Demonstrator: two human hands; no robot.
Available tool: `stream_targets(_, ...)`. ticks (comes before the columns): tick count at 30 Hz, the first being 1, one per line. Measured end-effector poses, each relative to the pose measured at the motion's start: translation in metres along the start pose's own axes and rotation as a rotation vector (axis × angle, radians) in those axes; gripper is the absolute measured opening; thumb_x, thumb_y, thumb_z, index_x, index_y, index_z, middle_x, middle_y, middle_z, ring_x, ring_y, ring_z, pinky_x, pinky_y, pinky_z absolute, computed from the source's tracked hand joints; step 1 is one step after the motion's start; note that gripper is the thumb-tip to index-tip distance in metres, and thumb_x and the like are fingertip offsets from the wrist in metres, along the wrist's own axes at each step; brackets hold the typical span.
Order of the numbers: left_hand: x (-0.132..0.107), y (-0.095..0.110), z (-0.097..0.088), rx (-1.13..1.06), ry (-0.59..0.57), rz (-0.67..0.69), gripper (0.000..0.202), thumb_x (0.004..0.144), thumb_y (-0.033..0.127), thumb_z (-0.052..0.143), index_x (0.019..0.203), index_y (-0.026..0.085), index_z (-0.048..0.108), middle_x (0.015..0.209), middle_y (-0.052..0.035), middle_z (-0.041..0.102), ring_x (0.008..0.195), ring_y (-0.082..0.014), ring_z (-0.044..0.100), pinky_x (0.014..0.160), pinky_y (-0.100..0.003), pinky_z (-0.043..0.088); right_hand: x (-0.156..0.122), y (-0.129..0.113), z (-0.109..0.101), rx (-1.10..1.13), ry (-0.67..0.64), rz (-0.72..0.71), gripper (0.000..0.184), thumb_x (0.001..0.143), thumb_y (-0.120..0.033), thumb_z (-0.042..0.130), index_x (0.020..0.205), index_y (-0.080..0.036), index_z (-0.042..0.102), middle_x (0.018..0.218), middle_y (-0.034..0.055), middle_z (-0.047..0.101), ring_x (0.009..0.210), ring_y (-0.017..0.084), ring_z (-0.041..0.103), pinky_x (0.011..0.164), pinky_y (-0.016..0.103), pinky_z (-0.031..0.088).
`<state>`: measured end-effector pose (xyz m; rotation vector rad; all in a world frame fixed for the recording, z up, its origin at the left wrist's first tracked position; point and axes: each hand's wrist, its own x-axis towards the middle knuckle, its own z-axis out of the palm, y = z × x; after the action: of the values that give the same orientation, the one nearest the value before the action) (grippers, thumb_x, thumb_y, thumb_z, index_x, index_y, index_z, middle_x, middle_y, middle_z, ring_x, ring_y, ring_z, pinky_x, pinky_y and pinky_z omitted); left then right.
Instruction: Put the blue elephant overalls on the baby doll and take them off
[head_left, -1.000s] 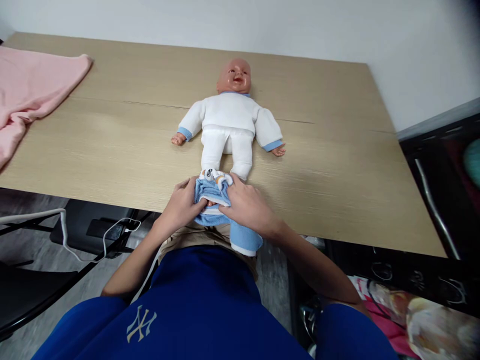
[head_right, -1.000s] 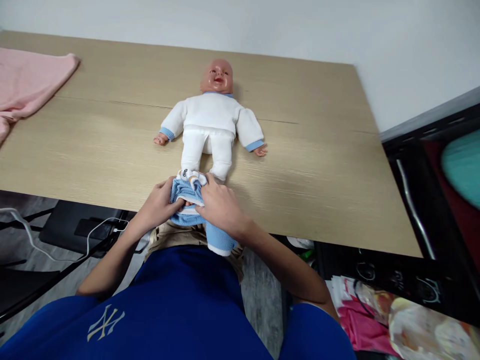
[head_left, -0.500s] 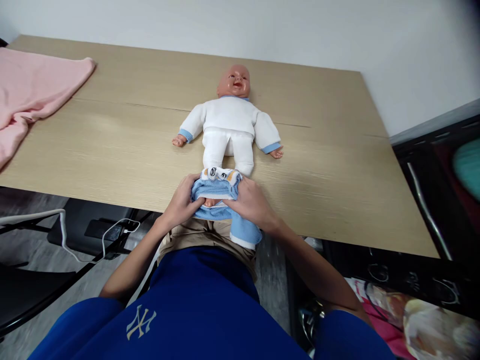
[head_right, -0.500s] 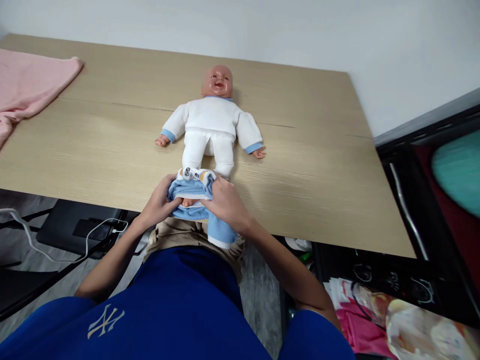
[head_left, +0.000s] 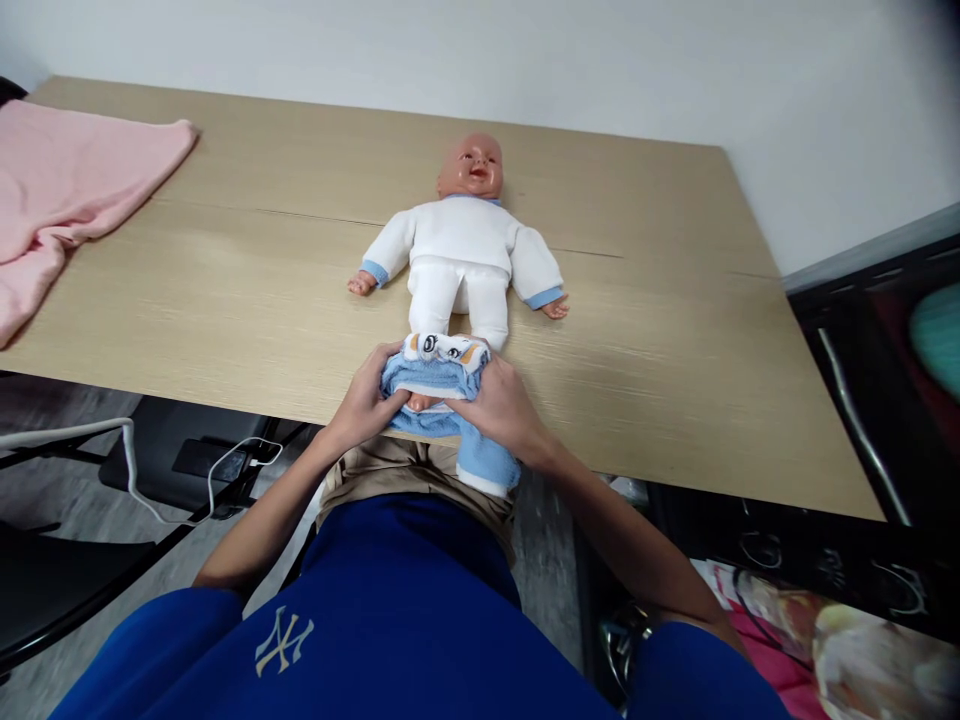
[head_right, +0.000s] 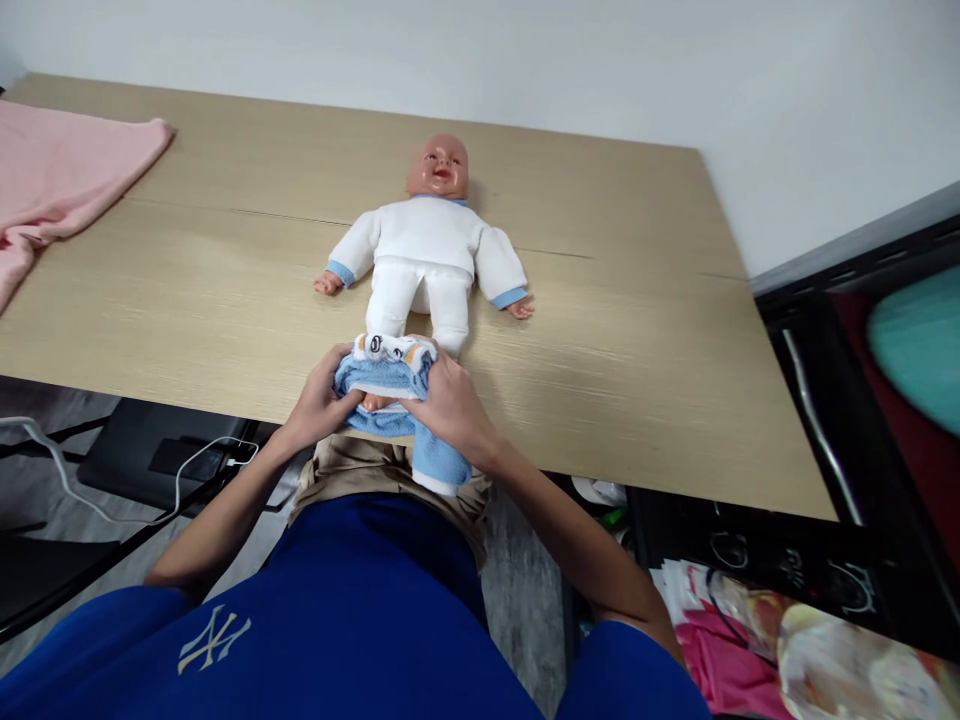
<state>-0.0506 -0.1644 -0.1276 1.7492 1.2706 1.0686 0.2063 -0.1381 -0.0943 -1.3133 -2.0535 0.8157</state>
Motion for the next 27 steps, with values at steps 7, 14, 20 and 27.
stream_targets(7,0.013,-0.005,-0.015,0.073,-0.046,0.010,0.047,0.102,0.040,0.074,0.144,0.019,0.071,0.137,-0.0150,0.083,0.125,-0.0319,0.077,0.116,-0.045,0.061,0.007,-0.003,-0.008,-0.048,-0.040,0.012,0.040,0.097,-0.024,0.085,0.137,-0.020,0.082,0.141,0.0176,0.089,0.133,0.038,0.084,0.120,0.054,0.066)
stream_targets(14,0.048,-0.012,-0.048,0.147,-0.263,0.153,0.027,0.109,0.040,0.074,0.128,0.023,0.081,0.136,-0.0160,0.082,0.133,-0.0352,0.072,0.125,-0.056,0.057,0.025,0.000,-0.028,-0.038,-0.049,-0.178,0.040,0.094,-0.020,0.087,0.134,-0.019,0.080,0.144,0.0169,0.084,0.133,0.037,0.083,0.121,0.051,0.066)
stream_targets(20,0.082,-0.016,-0.059,-0.013,-0.403,0.203,0.038,0.105,0.051,0.091,0.128,0.021,0.088,0.133,-0.0143,0.087,0.124,-0.0314,0.079,0.116,-0.049,0.063,0.059,0.023,-0.030,0.144,-0.202,-0.275,0.052,0.094,-0.026,0.093,0.144,-0.025,0.081,0.150,0.0122,0.086,0.142,0.039,0.081,0.130,0.058,0.064)
stream_targets(27,0.093,-0.019,-0.065,-0.288,-0.472,0.013,0.051,0.090,0.063,0.105,0.097,0.019,0.080,0.084,-0.0002,0.070,0.076,-0.0170,0.064,0.069,-0.029,0.051,0.072,0.036,-0.054,0.234,-0.386,-0.331,0.093,0.087,-0.045,0.106,0.171,-0.025,0.070,0.171,0.0136,0.076,0.161,0.044,0.070,0.142,0.063,0.054)
